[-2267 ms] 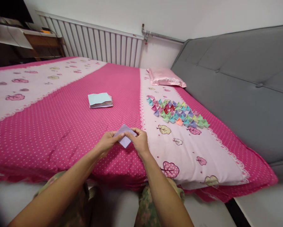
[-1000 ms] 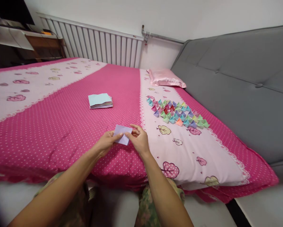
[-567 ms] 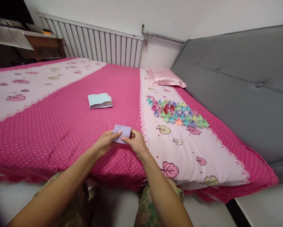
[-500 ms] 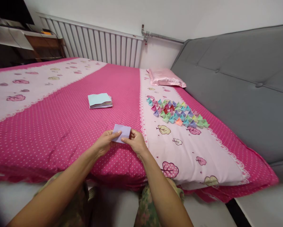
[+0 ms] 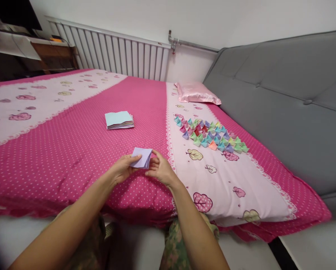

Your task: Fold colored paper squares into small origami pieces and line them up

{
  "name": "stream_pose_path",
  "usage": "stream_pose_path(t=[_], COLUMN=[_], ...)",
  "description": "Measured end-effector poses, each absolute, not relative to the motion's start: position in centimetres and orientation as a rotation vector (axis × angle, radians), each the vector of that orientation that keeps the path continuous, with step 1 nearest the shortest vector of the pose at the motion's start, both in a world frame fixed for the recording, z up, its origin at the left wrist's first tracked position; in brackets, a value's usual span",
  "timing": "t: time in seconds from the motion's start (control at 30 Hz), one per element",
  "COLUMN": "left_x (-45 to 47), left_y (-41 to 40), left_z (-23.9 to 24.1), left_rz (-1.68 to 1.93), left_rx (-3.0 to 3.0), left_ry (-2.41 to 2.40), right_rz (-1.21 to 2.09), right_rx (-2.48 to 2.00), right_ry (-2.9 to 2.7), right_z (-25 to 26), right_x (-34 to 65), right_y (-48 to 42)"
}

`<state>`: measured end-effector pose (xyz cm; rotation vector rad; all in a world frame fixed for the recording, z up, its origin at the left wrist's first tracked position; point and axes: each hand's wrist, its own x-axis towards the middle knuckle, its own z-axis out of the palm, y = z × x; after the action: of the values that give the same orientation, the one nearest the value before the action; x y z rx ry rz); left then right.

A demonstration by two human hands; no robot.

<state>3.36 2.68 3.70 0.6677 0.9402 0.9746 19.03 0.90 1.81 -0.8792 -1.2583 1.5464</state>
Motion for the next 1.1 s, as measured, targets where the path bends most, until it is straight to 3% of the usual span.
stream_pose_path(t=[0.47, 1.1], left_x=[3.4, 3.3], left_y=[2.5, 2.6], left_z=[4.0, 3.8], left_rz=[0.960, 0.954], left_rx=[0.666, 0.639], left_ry=[1.033, 1.010], right_rz=[1.189, 1.273], right_rx=[-0.868, -0.855], right_ry=[-1.551, -1.593], right_z=[3.2, 2.6], right_x=[20.3, 20.4], right_y=[0.8, 1.0])
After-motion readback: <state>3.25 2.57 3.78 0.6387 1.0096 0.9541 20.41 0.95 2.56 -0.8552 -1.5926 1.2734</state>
